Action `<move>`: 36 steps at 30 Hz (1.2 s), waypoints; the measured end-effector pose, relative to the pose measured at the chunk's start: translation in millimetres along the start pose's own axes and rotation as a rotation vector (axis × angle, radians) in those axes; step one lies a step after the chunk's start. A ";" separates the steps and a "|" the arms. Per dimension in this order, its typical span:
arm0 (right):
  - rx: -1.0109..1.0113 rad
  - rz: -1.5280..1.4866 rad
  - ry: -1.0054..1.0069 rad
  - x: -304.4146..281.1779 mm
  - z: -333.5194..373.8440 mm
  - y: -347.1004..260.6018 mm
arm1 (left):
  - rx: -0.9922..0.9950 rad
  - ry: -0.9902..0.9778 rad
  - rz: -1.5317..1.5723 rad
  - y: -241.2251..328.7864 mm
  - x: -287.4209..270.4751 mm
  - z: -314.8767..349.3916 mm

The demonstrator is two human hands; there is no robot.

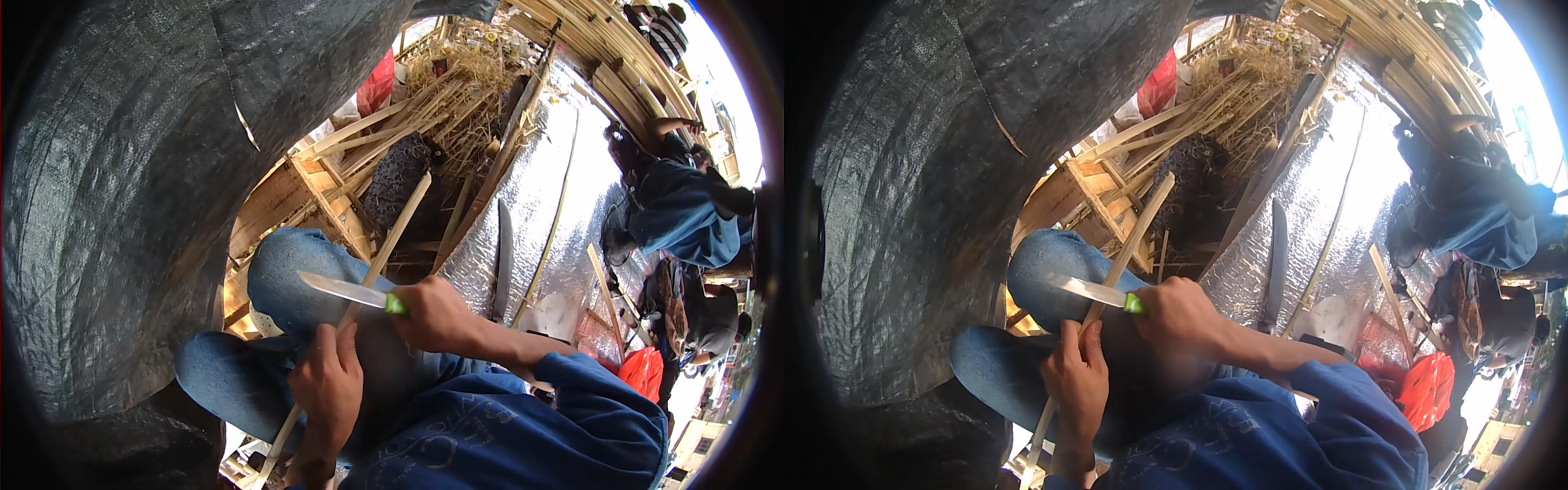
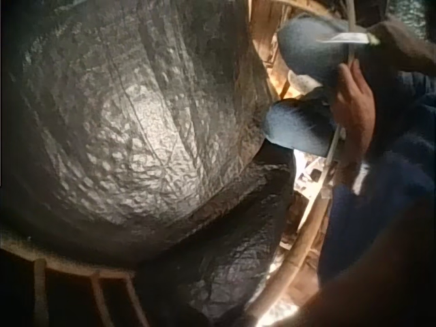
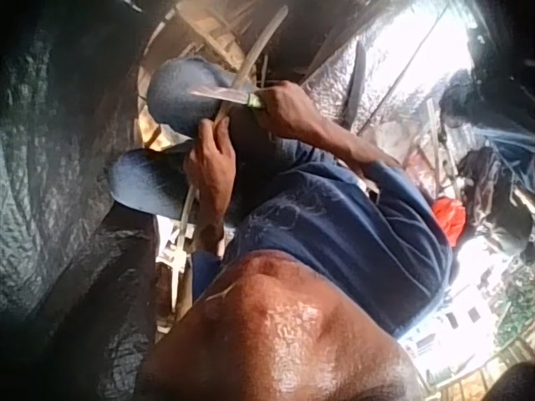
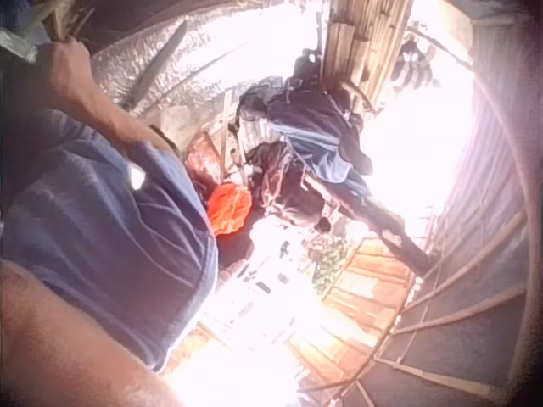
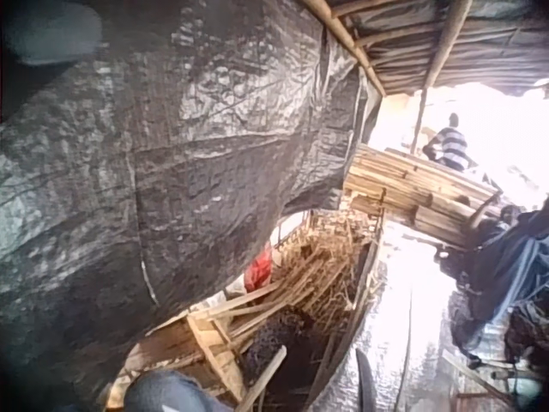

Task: Shave down a long wooden stick using a small knife and a large machete.

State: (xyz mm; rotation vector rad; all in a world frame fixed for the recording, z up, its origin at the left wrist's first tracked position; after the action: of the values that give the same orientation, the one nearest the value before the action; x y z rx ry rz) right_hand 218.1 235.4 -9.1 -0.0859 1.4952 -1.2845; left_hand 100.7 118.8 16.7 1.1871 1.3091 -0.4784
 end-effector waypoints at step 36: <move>0.247 -0.033 0.603 -94.4 -79.4 100.8 | -0.236 -0.211 0.471 -33.9 -4.3 -33.7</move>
State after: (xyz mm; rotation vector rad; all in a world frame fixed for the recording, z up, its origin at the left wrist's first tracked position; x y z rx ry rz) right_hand 252.0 388.6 -35.9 0.4786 1.8185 -1.5961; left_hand 55.1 133.4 13.0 1.1630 0.8419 -0.0977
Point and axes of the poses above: each hand's wrist, its own z-axis away from the middle knuckle, its own x-axis out of the palm, y = z × x, the point moved 5 cm from there along -z, towards the middle knuckle, and after that the axes turned 2 degrees about -z, right-handed, at the moved point
